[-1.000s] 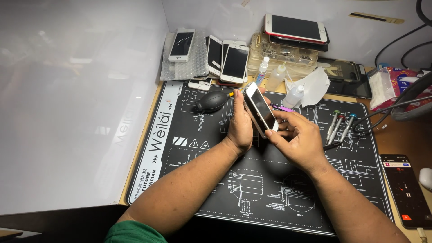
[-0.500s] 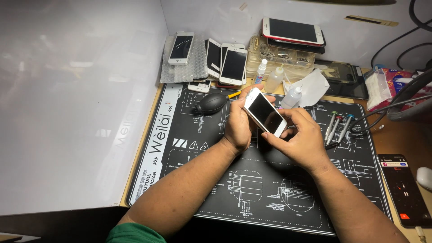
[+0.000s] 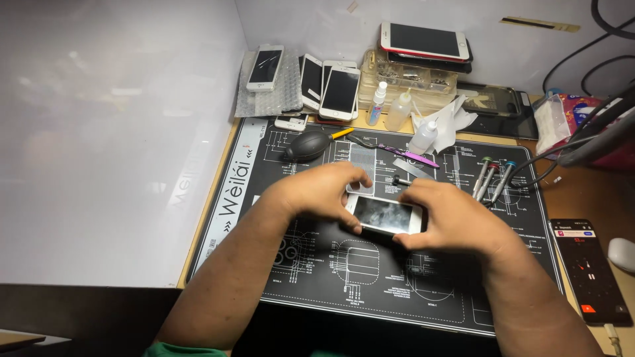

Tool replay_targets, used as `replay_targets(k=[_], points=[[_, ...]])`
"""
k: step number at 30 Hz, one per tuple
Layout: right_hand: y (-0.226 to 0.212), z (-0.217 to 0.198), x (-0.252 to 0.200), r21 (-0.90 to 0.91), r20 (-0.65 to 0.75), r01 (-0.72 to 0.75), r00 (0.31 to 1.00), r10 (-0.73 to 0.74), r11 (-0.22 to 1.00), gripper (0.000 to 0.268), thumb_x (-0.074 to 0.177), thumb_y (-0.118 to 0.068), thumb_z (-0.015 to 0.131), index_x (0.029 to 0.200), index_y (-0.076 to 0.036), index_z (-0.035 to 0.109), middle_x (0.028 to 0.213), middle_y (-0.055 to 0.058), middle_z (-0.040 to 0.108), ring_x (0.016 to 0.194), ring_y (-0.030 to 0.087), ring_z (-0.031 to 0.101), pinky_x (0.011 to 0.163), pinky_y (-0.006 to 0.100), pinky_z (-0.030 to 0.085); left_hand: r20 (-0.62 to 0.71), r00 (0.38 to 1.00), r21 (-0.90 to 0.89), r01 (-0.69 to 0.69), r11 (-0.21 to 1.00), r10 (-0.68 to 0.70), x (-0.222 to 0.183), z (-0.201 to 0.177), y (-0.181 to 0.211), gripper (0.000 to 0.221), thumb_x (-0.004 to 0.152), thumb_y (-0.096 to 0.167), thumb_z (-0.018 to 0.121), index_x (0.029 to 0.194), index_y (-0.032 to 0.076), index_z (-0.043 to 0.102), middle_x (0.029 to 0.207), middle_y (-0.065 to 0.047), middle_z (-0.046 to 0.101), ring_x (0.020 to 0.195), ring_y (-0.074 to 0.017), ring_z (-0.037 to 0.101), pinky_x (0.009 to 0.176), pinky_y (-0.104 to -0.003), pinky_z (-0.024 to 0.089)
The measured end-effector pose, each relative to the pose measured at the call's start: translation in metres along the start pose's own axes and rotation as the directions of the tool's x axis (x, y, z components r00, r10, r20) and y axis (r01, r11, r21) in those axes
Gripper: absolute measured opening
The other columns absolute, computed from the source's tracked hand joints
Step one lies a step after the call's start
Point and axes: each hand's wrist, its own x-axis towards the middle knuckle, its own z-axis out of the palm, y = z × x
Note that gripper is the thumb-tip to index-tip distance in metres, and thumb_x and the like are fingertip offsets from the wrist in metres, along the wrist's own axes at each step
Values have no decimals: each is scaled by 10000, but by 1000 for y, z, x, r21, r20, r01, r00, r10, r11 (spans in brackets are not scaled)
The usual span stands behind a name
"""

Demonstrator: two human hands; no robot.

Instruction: Disassembling and repairing a mobile phone on a technician's workbench using specialized tools.

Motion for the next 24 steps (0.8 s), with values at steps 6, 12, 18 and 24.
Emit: replay_targets(k=[6, 12, 18, 24], points=[[-12, 10, 9, -154, 139, -110, 982, 132, 982, 641, 627, -505, 857, 1067, -66, 699, 952, 139, 729, 908, 364, 741, 756, 468, 606, -29, 988, 163, 154, 975, -151, -14, 17, 12, 1037, 533, 407, 1002, 1372, 3, 545, 1218, -187, 599, 1083, -433, 686, 941, -513, 574], [-7, 30, 17, -223, 119, -227, 959, 258, 948, 723, 677, -635, 817, 1123, -89, 659, 1033, 119, 697, 959, 364, 738, 798, 479, 622, -113, 987, 140, 129, 982, -113, -7, 16, -6, 892, 625, 347, 962, 1366, 46, 568, 1244, -167, 623, 1186, -408, 644, 1011, -500, 536], [-24, 20, 12, -205, 143, -245, 950, 277, 947, 617, 752, -502, 791, 1164, -64, 650, 1033, 152, 691, 967, 397, 739, 803, 504, 629, -134, 985, 87, 119, 989, -107, -5, 15, -9, 795, 688, 236, 927, 1361, -13, 585, 1248, -184, 622, 1191, -408, 640, 1005, -486, 550], [-38, 5, 3, -160, 34, -208, 976, 216, 965, 674, 755, -425, 790, 1299, -78, 596, 1039, 171, 697, 978, 420, 732, 807, 543, 621, -129, 989, 153, 96, 984, -77, -6, 21, -9, 751, 704, 242, 913, 1335, -22, 603, 1254, -197, 612, 1177, -437, 630, 994, -525, 552]])
